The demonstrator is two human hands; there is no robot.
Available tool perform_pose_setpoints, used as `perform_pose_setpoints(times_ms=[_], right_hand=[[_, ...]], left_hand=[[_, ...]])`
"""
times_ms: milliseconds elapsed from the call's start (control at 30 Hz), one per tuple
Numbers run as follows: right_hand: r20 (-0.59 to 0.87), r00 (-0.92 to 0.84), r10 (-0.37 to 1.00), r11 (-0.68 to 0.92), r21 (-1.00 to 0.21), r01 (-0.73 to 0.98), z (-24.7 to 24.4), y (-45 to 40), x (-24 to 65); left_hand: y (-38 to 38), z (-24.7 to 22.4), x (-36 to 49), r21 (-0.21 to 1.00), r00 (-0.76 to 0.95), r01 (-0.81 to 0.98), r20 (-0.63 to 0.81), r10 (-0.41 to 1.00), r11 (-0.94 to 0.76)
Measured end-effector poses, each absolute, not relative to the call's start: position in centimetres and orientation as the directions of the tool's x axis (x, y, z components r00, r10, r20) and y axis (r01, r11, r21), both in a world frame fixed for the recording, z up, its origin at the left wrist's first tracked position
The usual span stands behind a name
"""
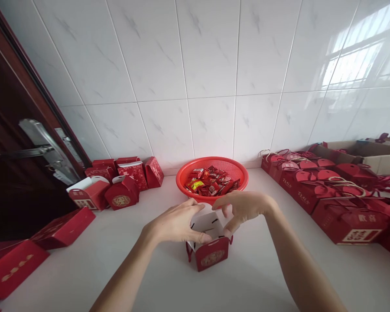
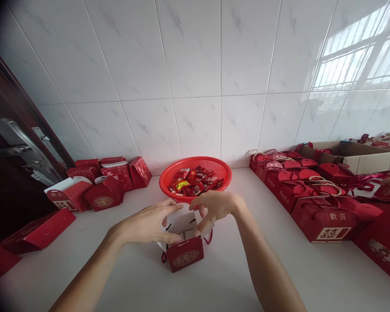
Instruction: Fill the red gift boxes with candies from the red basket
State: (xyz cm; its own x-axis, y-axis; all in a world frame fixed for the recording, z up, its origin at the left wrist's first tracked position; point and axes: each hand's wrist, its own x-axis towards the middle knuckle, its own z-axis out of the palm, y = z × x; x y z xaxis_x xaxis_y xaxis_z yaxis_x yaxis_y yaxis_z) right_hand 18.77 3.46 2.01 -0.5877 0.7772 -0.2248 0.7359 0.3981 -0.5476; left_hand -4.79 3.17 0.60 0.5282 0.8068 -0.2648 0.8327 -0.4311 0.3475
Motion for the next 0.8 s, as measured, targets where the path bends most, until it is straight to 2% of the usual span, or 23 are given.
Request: perform_pose_setpoints(times_ms=[100,167,267,333,400,500,567,633,733,800], right_hand=[[-0.145,-0.621,0.771,0.431,-0.599,0.675,2.3,3.5,19.8],[0.021,-0.598,0.802,0.476,-0.626,0.617,2.2,4.0,20.1],[0.346,-0.435,0.831,0.537,-0.700,0.470,1.6,5.5,20.0],[0.476,-0.283,0.833,0.550,-0.765,0.335,0.6,6.9,19.5],[0.519,-0.134,0.844,0.536,-0.813,0.229,-0.7,8.5,18.9],[0.475,0.017,0.880,0.463,-0.864,0.195,-3.0,10.6,18.0],[0.457,0.049,0.888,0.437,-0.872,0.219,-4.3,11.5,17.6],[0.450,0.058,0.891,0.426,-0.874,0.234,-5.2,12.0,17.5],[0.434,0.084,0.897,0.408,-0.886,0.220,-5.7,12.4,17.8],[0.427,0.107,0.898,0.401,-0.894,0.201,-5.8,12.6,18.1]], left_hand=[[3.3,0.5,-4.7,0.376,0.563,0.802,-0.215,0.798,-0.465],[3.3,0.6,-4.6,0.400,0.602,0.768,-0.185,0.777,-0.500],[3.4,0.8,-4.5,0.456,0.665,0.696,-0.117,0.737,-0.555],[3.9,1.0,-4.5,0.510,0.679,0.642,-0.031,0.734,-0.572],[5.0,1.2,-4.6,0.547,0.646,0.609,0.080,0.759,-0.575],[7.8,1.4,-4.5,0.538,0.577,0.616,0.189,0.794,-0.575],[10.2,1.3,-4.1,0.501,0.564,0.662,0.158,0.811,-0.558],[12.5,0.9,-3.3,0.443,0.574,0.720,0.053,0.817,-0.534],[15.3,-0.4,-1.7,0.358,0.650,0.740,-0.158,0.744,-0.570],[16.4,-1.4,-0.5,0.299,0.679,0.732,-0.246,0.692,-0.612]])
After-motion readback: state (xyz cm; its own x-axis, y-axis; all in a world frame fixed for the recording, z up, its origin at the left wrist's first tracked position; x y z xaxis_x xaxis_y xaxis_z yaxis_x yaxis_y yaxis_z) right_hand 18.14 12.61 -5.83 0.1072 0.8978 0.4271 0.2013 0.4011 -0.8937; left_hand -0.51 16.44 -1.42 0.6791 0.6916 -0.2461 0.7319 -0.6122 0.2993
